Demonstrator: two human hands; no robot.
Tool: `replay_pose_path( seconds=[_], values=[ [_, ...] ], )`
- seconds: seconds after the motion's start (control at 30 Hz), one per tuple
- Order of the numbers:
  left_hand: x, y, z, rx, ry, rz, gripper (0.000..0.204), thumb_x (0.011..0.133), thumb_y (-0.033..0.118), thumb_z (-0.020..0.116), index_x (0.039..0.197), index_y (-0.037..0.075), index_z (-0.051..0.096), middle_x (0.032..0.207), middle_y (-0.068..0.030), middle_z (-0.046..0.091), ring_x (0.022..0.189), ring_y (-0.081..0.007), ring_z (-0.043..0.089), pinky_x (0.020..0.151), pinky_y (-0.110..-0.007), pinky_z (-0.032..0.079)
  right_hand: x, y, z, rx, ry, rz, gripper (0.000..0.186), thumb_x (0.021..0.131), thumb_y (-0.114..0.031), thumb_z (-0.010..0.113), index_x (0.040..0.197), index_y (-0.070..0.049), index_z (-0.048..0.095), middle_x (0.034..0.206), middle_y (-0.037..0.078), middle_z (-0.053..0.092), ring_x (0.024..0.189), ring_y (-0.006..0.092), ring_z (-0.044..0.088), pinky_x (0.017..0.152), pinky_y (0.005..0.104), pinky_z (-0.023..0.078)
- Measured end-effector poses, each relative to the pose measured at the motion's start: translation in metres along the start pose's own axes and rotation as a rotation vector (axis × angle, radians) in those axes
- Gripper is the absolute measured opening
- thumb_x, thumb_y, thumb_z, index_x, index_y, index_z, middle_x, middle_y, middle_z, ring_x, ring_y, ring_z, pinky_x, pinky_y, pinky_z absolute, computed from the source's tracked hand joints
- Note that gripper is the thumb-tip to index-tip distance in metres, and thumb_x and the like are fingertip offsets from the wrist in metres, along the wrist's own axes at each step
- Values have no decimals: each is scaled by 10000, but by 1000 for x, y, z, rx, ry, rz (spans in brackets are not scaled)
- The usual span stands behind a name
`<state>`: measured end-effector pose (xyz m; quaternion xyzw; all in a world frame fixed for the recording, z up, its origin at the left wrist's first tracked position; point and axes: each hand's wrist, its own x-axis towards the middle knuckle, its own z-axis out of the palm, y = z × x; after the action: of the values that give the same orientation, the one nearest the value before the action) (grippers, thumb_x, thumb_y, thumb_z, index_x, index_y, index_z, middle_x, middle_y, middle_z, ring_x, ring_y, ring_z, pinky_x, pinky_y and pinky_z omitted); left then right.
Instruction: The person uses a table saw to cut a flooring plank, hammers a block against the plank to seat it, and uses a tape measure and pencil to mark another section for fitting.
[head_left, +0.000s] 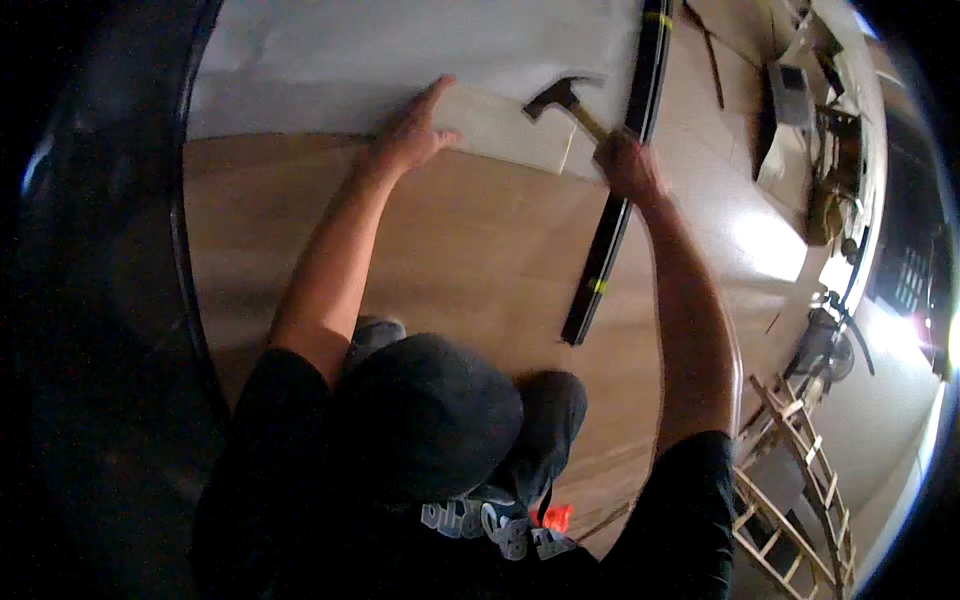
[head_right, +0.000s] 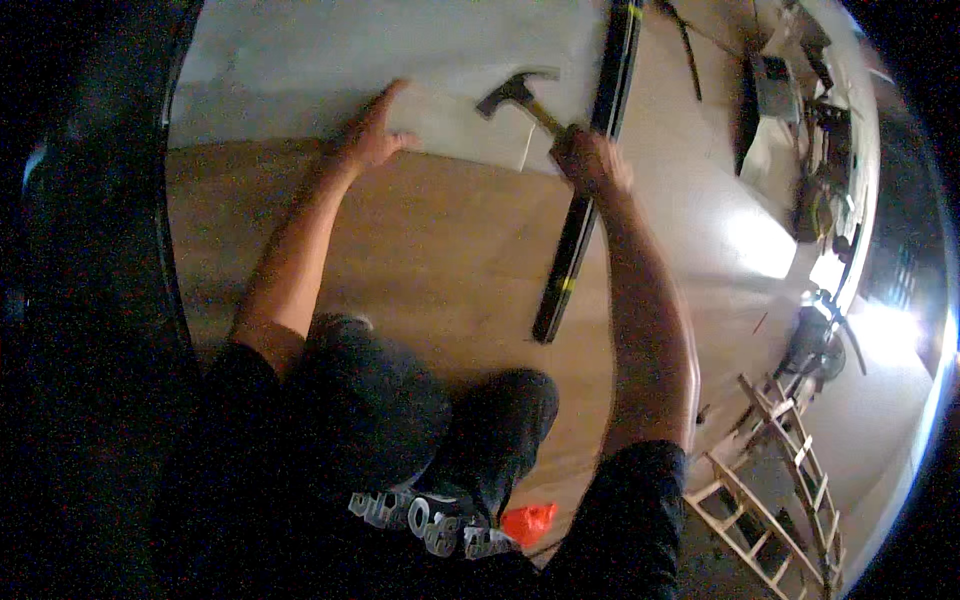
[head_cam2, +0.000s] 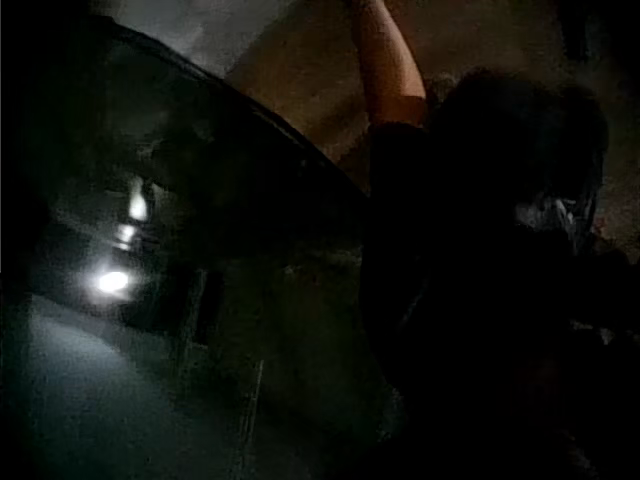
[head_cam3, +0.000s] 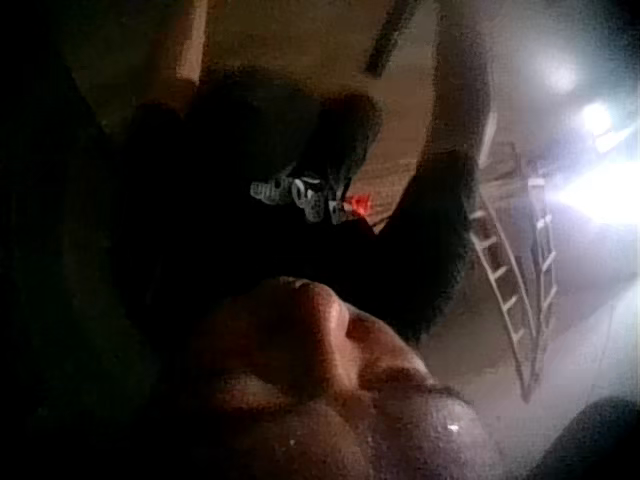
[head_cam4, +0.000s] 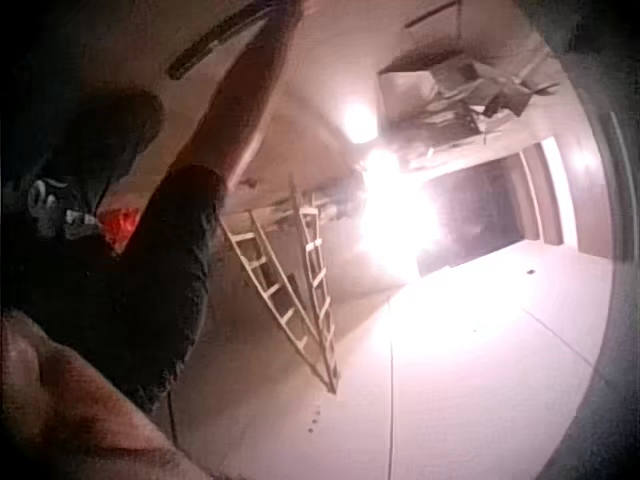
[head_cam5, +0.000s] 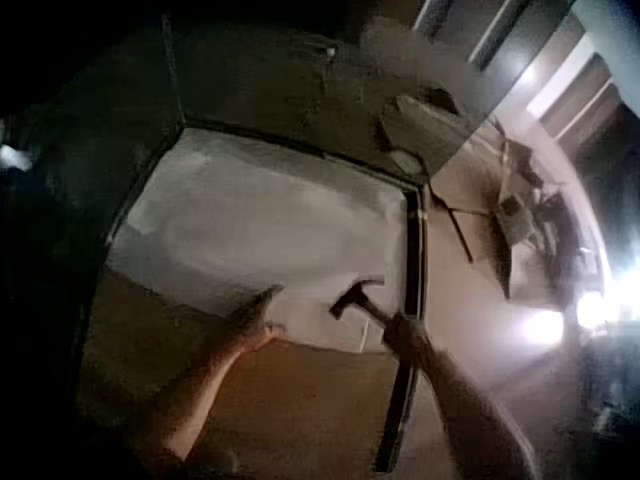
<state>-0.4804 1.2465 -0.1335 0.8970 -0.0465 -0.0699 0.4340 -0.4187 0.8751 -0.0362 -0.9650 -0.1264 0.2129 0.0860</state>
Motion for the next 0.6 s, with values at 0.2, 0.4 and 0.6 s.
replay_pose_path(
  seconds=[0.2,0.4,0.6],
  values=[
    [8,-2,1,-14,9,7,892,823,283,829,1541,168,311,1504,-195,466,1385,-373,451,1140,-453,397,74,-29,-104,-622,232,-283,386,996,-286,511,1371,-196,528,1028,162,723,937,350,716,791,528,584],
    [6,-7,-2,-29,-11,41,870,833,291,821,1531,161,318,1502,-199,466,1382,-376,456,1138,-454,403,82,-118,-119,-1009,-281,-88,400,983,-260,551,1351,-409,599,983,70,718,959,291,711,727,455,583],
    [8,-9,4,-23,-11,110,914,845,285,808,1557,140,253,1535,-207,414,1401,-383,425,1150,-461,386,110,-78,-152,-718,187,-46,296,988,-287,517,1242,-215,650,1049,95,729,978,314,711,760,433,582]
  ],
)
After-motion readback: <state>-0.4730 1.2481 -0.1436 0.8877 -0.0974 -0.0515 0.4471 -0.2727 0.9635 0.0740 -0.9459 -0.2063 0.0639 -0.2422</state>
